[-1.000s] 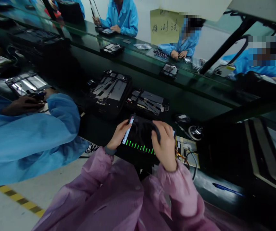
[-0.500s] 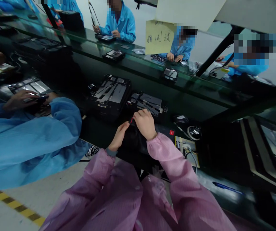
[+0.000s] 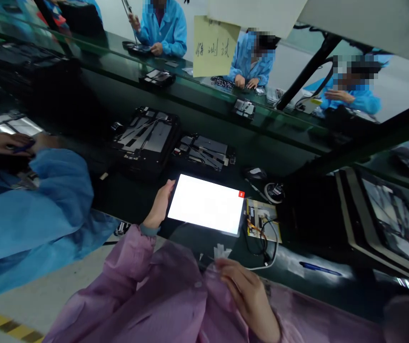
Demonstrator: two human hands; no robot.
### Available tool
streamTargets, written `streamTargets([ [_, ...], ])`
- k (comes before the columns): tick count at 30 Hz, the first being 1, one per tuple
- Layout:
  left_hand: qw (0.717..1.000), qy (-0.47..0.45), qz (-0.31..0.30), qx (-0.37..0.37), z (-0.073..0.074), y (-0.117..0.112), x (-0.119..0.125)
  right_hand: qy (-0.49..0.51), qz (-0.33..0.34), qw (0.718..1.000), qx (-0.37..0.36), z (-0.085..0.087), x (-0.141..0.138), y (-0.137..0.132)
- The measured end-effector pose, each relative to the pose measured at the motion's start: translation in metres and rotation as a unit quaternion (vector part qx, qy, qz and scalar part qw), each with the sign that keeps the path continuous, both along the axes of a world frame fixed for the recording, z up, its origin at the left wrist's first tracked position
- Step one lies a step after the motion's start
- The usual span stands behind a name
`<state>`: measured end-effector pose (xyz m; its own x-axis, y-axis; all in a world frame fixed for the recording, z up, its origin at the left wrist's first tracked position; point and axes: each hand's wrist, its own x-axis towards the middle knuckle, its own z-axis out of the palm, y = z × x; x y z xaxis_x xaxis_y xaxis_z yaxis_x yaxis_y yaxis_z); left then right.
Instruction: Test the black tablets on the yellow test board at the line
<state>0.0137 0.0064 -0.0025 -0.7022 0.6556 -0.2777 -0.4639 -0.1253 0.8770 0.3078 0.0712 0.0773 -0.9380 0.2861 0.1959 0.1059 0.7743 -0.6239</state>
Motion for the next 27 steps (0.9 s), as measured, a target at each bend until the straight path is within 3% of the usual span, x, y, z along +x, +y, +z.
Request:
streamTargets([
  [4, 1.000, 0.025, 0.018, -0.006, 0.000, 0.000, 0.001, 0.045, 0.002, 0.998, -0.045, 0.012, 0.007, -0.012],
  [9, 0.998, 0.043, 0.024, -0.036, -0.007, 0.000, -0.001, 0.084, 0.063, 0.991, -0.078, 0.016, -0.021, -0.021],
  [14, 0.998, 0.043, 0.016, -0.043, -0.012, 0.001, -0.003, 0.098, 0.091, 0.990, -0.040, 0.010, -0.048, -0.031],
  [21, 0.998, 0.033, 0.037, -0.041, -0.013, 0.002, -0.003, 0.089, 0.120, 0.989, 0.008, 0.014, -0.059, -0.036],
  [24, 0.997, 0.033, 0.048, -0.054, -0.010, 0.002, -0.002, 0.092, 0.097, 0.991, 0.017, 0.021, -0.064, -0.032],
  [27, 0.996, 0.031, 0.048, -0.073, -0.005, 0.000, 0.000, 0.112, 0.044, 0.990, 0.072, 0.027, -0.064, -0.020],
])
